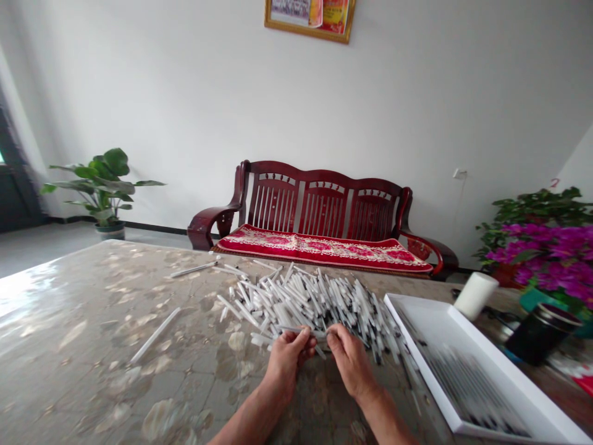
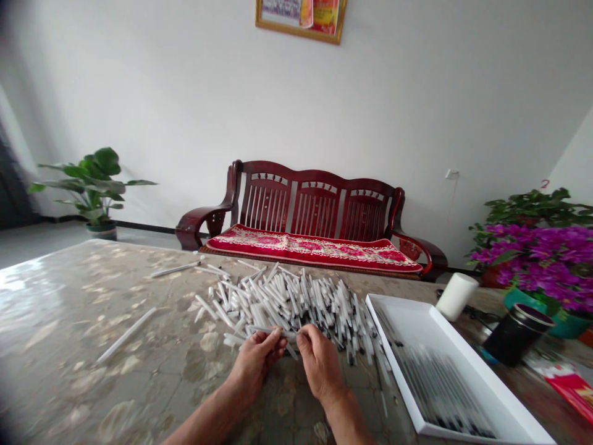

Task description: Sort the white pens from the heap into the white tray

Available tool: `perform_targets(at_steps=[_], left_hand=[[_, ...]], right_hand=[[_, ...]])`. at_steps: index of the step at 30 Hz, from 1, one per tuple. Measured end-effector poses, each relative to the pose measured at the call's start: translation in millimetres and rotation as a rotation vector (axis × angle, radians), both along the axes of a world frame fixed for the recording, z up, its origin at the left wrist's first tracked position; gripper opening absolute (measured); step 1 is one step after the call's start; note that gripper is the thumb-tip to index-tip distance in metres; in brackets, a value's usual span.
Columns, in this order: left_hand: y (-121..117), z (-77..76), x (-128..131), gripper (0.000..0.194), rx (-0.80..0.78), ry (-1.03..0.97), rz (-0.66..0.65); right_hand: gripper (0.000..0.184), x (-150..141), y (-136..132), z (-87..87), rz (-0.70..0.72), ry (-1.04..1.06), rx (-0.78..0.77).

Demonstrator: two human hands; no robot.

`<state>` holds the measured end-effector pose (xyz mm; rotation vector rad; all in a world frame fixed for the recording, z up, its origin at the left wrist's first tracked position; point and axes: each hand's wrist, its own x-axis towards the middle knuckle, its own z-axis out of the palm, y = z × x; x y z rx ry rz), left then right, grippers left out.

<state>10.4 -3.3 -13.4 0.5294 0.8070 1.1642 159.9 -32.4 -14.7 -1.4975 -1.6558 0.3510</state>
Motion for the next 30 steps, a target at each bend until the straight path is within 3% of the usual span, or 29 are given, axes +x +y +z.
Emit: perform_targets(at_steps=[6, 11, 16, 22, 26, 30], left_hand=[[0.3, 0.5, 0.0, 0.028, 0.016, 0.005, -0.006], [2.6, -1.1, 0.7, 0.033, 0.02, 0.006, -0.008], [2.6, -3.2, 1.7, 0.039, 0.025, 0.022, -0.012], [2.9, -2.1, 1.9, 0.046, 0.026, 0.021, -0.011], [3.2, -3.9, 2.3, 0.049, 0.035, 0.029, -0.005], [4.0, -5.5, 2.0, 0.047, 0.056, 0.046, 0.014]], right_hand=[[0.052, -0.2, 0.1, 0.3, -0.038, -0.017, -0.044], [0.04, 0.1, 2.3, -2.6, 0.0, 0.044, 0.008], [0.052, -0.6, 4.9, -7.5, -0.072, 0.086, -0.074], [0.043, -1.2, 3.9, -6.0, -0.013, 0.086, -0.015], [0.053, -1.9, 6.2, -9.3, -0.048, 0.196, -0.091], [0.047, -6.0, 5.9, -8.8, 0.012, 0.283, -0.121]])
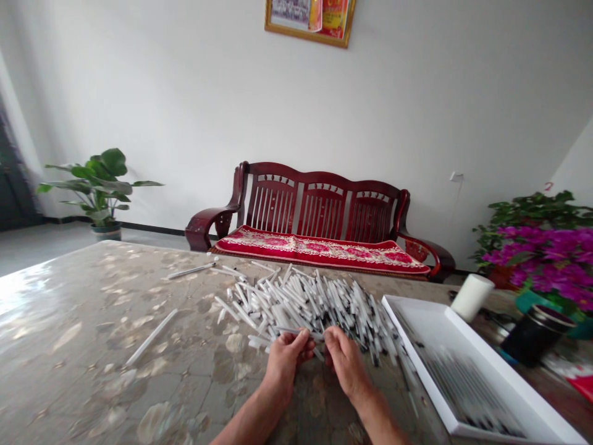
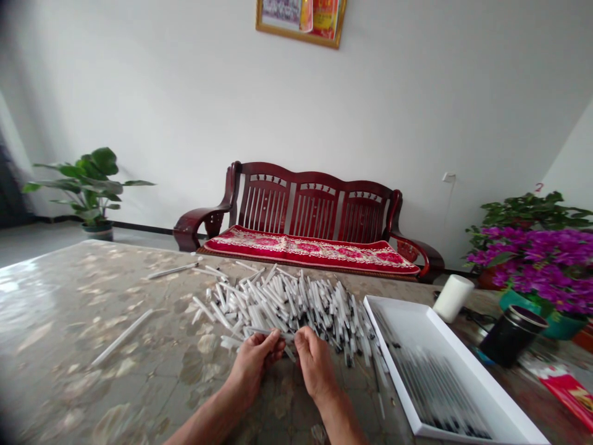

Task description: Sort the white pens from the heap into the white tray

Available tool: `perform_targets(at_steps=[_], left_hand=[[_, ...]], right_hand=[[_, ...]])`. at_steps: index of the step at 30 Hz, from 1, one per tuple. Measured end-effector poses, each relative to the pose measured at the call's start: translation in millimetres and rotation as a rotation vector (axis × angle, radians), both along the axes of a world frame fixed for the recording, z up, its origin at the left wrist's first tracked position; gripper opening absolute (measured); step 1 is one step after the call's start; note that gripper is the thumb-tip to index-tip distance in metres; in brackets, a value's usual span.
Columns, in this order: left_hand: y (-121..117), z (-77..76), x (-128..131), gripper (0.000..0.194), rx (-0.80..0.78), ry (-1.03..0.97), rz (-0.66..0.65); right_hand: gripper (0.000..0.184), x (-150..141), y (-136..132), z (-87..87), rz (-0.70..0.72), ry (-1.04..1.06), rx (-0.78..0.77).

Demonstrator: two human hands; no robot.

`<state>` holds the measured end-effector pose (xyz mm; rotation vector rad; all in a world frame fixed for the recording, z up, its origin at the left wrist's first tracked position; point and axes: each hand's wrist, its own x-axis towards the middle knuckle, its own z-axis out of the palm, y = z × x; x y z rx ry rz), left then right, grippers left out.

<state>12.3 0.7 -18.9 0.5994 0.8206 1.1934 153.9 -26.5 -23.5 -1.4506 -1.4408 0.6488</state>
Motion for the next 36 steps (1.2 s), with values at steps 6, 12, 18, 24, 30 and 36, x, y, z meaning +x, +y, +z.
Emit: perform_targets(at_steps=[6, 12, 18, 24, 30, 36], left_hand=[[-2.6, 7.5, 1.1, 0.053, 0.073, 0.016, -0.054], [-2.3, 17.2, -8.5, 0.048, 0.049, 0.062, -0.366], [-3.5, 10.3, -15.5, 0.055, 0.031, 0.076, -0.707], [2.7, 5.3, -9.5, 0.051, -0.001, 0.025, -0.42], [18.4, 7.4, -13.0, 0.05, 0.087, 0.066, 0.019], [19.5, 7.8, -14.7, 0.049, 0.055, 0.044, 0.093]], right_hand=[[0.05, -4.6, 0.0, 3.1, -0.022, 0.353, -0.115], [0.054, 12.5, 2.6, 8.8, -0.031, 0.457, -0.081], [0.051, 14.8, 6.1, 6.0, 0.031, 0.38, -0.091], [0.038, 43.5, 14.4, 0.2, -0.298, -0.007, 0.052], [0.031, 60.0, 15.1, -3.5, -0.296, -0.632, 0.151], [0.039, 39.7, 18.4, 7.3, -0.244, -0.926, 0.153]])
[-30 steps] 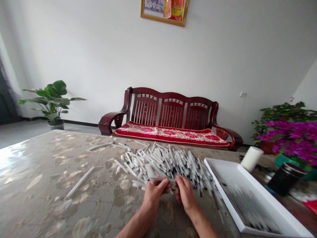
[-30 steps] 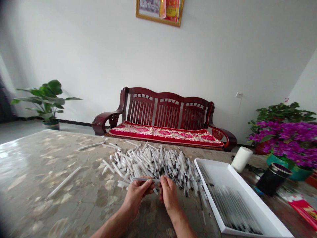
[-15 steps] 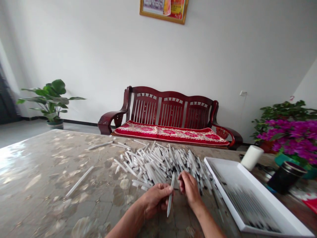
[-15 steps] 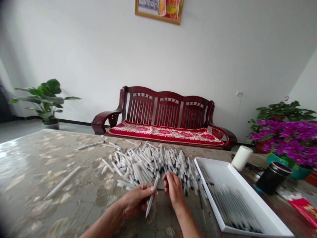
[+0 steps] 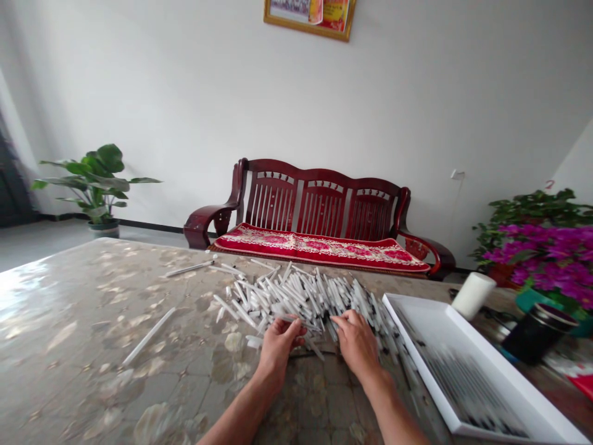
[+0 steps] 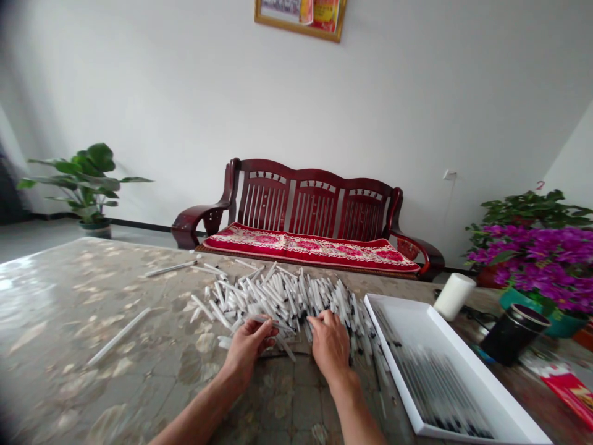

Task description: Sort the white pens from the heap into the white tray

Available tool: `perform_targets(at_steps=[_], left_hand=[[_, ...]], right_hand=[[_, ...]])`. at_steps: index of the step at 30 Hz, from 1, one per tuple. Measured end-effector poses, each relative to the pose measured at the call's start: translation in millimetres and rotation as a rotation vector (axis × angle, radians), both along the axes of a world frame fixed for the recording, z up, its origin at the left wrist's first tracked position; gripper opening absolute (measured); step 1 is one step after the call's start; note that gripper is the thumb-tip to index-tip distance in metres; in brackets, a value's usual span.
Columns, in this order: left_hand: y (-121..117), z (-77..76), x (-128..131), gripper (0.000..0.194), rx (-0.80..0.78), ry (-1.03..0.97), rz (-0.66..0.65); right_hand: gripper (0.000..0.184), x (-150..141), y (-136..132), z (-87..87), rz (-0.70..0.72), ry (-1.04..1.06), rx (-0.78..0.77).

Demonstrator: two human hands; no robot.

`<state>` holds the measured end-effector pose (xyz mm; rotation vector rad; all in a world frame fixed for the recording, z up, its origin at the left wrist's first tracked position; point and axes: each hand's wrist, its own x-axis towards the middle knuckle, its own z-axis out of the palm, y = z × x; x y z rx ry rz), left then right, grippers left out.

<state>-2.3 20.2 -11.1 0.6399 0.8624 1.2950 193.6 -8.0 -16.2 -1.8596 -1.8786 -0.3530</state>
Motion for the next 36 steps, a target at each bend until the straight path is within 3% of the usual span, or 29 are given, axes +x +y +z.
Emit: perform_targets(at_steps=[5, 23, 30, 36], left_hand=[[-0.2, 0.5, 0.4, 0.048, -0.009, -0.014, 0.001], [-0.7, -0.1, 1.0, 0.045, -0.002, 0.007, -0.017], [-1.1, 0.0, 1.5, 0.048, -0.019, -0.013, -0.005], [-1.3, -4.5, 2.0, 0.042, 0.006, -0.037, -0.032]], right_hand=[[0.041, -3.7, -4.7, 6.4, -0.017, -0.09, -0.051], [0.011, -4.0, -11.0, 2.2, -0.122, -0.125, -0.013], [0.015, -3.4, -10.3, -15.5, 0.014, 0.28, 0.065], [0.019, -22.7, -12.9, -12.2, 0.2, 0.482, 0.118]])
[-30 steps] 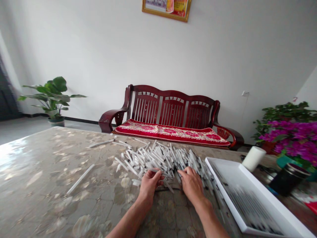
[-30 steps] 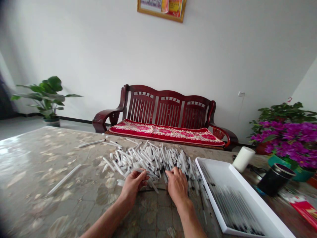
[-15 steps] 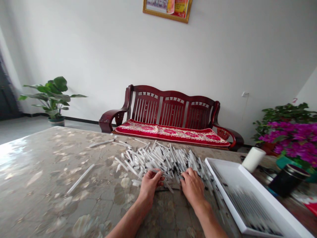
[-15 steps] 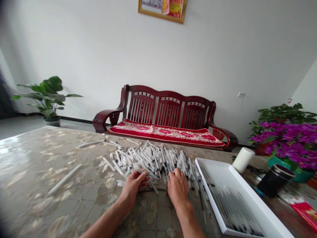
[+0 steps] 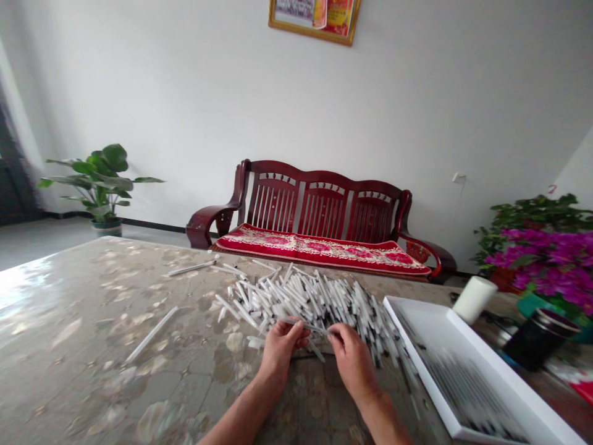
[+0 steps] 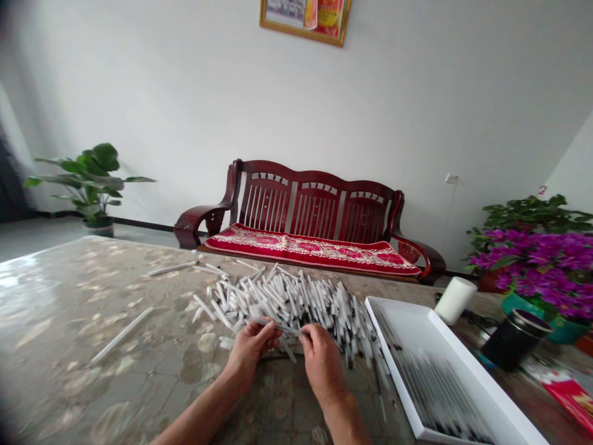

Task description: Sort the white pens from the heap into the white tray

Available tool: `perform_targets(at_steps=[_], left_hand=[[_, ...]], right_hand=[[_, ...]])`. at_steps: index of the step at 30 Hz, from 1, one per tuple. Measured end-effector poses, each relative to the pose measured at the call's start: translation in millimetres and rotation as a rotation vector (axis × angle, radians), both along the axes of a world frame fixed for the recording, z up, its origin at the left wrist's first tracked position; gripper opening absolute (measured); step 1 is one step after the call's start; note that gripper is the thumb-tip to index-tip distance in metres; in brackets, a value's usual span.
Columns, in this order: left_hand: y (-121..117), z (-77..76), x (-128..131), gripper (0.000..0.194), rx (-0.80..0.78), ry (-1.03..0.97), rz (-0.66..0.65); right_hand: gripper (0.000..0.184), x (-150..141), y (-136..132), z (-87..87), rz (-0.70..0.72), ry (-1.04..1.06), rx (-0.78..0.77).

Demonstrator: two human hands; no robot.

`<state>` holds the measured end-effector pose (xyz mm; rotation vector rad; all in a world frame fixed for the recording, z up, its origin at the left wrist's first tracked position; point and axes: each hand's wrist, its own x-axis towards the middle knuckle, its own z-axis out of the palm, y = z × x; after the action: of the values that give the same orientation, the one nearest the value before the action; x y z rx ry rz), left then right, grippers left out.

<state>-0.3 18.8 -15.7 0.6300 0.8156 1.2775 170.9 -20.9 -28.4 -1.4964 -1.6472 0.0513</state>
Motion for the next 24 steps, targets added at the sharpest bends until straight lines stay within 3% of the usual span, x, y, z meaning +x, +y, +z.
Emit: perform_targets(at_steps=[9, 18, 21, 24], left_hand=[[-3.5, 2.5, 2.2, 0.045, 0.039, 0.026, -0.027], [-7.5, 11.9, -3.4, 0.041, 0.289, 0.13, -0.098], [-7.9, 12.7, -2.8, 0.045, 0.19, 0.05, -0.088], [-10.4, 13.7, -1.4, 0.044, 0.031, -0.105, -0.072]], right_hand=[[0.017, -6.0, -4.5, 9.0, 0.065, 0.151, 0.013], [0.028, -3.7, -5.4, 19.5, 0.244, 0.746, -0.456], [0.033, -5.2, -9.0, 28.8, 0.306, 0.868, -0.499], [0.041, -13.4, -11.9, 40.9, 0.405, 0.977, -0.387]])
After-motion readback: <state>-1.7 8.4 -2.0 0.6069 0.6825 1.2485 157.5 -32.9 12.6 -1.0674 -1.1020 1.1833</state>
